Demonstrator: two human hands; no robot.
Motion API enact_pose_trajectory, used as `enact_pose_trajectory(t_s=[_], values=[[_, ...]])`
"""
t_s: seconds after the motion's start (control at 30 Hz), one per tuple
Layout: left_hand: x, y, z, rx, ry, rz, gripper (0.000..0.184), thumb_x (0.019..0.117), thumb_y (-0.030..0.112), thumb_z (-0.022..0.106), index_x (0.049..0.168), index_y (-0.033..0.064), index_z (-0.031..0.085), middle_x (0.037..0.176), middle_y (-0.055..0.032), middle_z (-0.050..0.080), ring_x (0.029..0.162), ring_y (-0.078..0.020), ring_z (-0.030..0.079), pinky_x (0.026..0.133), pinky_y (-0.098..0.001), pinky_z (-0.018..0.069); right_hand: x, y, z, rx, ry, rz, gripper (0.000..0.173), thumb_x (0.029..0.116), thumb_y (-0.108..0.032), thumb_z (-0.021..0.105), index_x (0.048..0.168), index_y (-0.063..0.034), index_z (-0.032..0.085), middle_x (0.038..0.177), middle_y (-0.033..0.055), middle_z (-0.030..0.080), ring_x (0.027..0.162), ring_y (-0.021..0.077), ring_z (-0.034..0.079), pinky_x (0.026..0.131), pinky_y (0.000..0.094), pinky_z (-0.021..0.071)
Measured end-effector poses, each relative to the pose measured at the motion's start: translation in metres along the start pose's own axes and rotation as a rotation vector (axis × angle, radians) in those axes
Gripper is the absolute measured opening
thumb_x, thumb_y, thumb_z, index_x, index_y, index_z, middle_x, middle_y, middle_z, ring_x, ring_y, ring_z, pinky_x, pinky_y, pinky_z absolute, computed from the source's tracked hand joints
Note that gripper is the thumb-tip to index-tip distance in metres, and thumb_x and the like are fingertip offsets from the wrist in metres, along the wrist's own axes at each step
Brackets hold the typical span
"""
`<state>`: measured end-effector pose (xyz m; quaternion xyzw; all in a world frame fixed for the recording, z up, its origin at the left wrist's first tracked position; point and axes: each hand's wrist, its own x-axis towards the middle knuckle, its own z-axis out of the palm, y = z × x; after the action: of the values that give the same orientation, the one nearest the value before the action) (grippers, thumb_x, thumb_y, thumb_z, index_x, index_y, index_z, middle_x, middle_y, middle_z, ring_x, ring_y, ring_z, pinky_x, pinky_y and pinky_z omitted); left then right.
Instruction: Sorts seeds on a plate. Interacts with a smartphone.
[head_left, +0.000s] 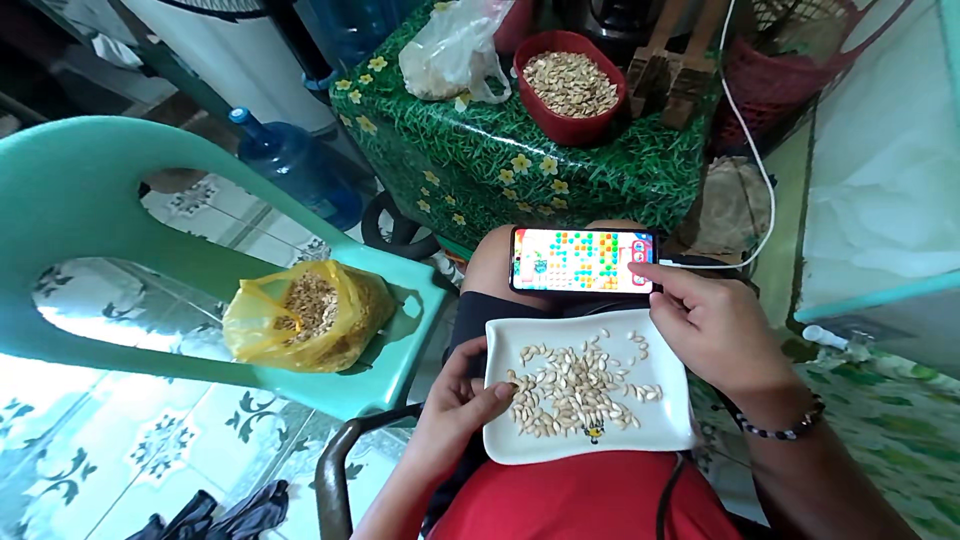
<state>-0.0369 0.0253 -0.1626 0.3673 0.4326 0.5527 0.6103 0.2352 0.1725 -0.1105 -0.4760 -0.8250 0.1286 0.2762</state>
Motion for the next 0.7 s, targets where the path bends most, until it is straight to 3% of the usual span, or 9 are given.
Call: enact_pose_trajectory(t_s=[0.2, 0.47, 0.7], values=[[-0.0005, 0.0008, 0.0007, 0.001, 0.0, -0.003, 0.053, 0.0951, 0.008, 0.067, 0.141, 0.0085, 0.042, 0.094, -0.0068, 0.074, 0.08, -0.0156, 0.074, 0.078, -0.0323, 0.0633, -0.0001, -0.0023, 0.0017, 0.007, -0.018, 0.009, 0.045, 0.0966, -0.017, 0.048, 0.135, -0.022, 0.07, 0.067, 0.002, 0.061, 0.053, 0.015, 0.049, 0.048, 0.0385, 0.0404], [-0.0005, 0.0007, -0.0002, 0.005, 0.002, -0.021, 0.054, 0.0948, 0.01, 0.069, 0.141, 0.0106, 0.041, 0.092, -0.0071, 0.074, 0.074, -0.0137, 0.074, 0.066, -0.0275, 0.0625, 0.0004, -0.003, 0.0036, 0.009, -0.043, 0.022, 0.047, 0.0963, -0.019, 0.048, 0.139, -0.0232, 0.068, 0.06, -0.0005, 0.054, 0.049, 0.0137, 0.042, 0.046, 0.0373, 0.0361], [-0.0012, -0.0003, -0.0005, -0.008, -0.007, -0.012, 0.053, 0.0951, 0.009, 0.068, 0.141, 0.0104, 0.041, 0.092, -0.0077, 0.074, 0.075, -0.0145, 0.074, 0.066, -0.0279, 0.0626, 0.0003, -0.0035, 0.0033, 0.006, -0.064, 0.041, 0.049, 0.0955, -0.019, 0.049, 0.142, -0.0249, 0.065, 0.057, -0.002, 0.05, 0.048, 0.0131, 0.041, 0.046, 0.0367, 0.0356]])
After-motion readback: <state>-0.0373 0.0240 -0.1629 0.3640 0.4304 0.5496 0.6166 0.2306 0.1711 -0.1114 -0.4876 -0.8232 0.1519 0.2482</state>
